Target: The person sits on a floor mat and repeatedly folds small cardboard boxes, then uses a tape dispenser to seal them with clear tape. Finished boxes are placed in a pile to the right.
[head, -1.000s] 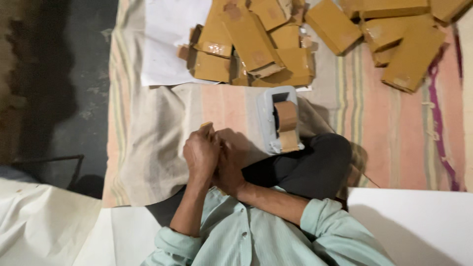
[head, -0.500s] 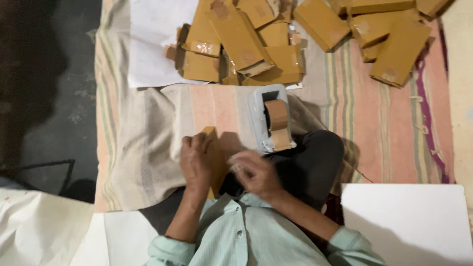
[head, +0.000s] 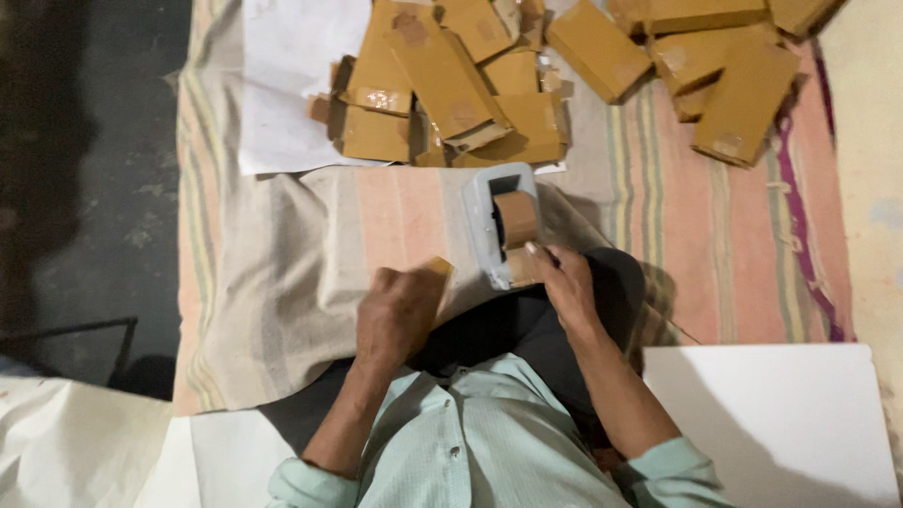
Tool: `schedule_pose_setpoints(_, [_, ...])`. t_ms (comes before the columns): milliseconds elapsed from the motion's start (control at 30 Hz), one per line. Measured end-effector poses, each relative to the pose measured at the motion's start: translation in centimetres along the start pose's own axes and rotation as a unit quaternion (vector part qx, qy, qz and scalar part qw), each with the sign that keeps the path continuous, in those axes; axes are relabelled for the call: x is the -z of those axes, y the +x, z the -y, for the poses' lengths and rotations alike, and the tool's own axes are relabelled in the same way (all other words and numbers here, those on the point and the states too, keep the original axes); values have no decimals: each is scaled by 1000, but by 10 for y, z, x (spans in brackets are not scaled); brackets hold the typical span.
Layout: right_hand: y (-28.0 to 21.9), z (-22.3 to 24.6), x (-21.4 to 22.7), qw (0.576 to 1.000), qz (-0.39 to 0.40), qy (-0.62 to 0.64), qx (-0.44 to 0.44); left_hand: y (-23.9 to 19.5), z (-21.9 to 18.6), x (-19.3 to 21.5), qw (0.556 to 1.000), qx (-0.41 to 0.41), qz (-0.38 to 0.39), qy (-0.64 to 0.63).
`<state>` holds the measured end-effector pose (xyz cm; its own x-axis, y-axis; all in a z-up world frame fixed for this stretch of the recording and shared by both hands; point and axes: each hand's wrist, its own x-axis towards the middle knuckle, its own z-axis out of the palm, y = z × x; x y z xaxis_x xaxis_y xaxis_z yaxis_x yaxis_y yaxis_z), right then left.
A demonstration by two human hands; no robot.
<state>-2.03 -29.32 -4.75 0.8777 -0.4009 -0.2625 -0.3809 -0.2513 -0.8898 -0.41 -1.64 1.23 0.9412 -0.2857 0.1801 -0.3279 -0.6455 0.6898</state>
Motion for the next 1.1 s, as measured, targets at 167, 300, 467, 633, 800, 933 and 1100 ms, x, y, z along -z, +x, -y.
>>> schedule_pose_setpoints(167, [6, 6, 5, 992, 62, 84, -76, 33, -22, -9, 958, -145, 244, 41])
schedule_pose_setpoints(300, [10, 12, 4, 987, 94, 106, -82, 61, -23, -28, 921, -143, 326, 157])
schedule_pose_setpoints(467, [22, 11, 4, 978, 135, 144, -63, 60, -20, -50, 874, -163, 363, 277])
schedule_pose_setpoints(633, [22, 14, 16, 986, 130, 58, -86, 50, -17, -61, 845, -127, 415, 313])
schedule_pose_setpoints(800, [2, 18, 29, 979, 141, 132, -68, 49, -10, -62, 873, -137, 378, 276])
schedule_pose_setpoints(933, [-23, 13, 33, 984, 116, 32, -133, 46, -6, -65, 871, -107, 399, 268])
schedule_pose_setpoints(1100, [-45, 1, 32, 978, 118, 114, -128, 42, 1, -63, 886, -120, 367, 256])
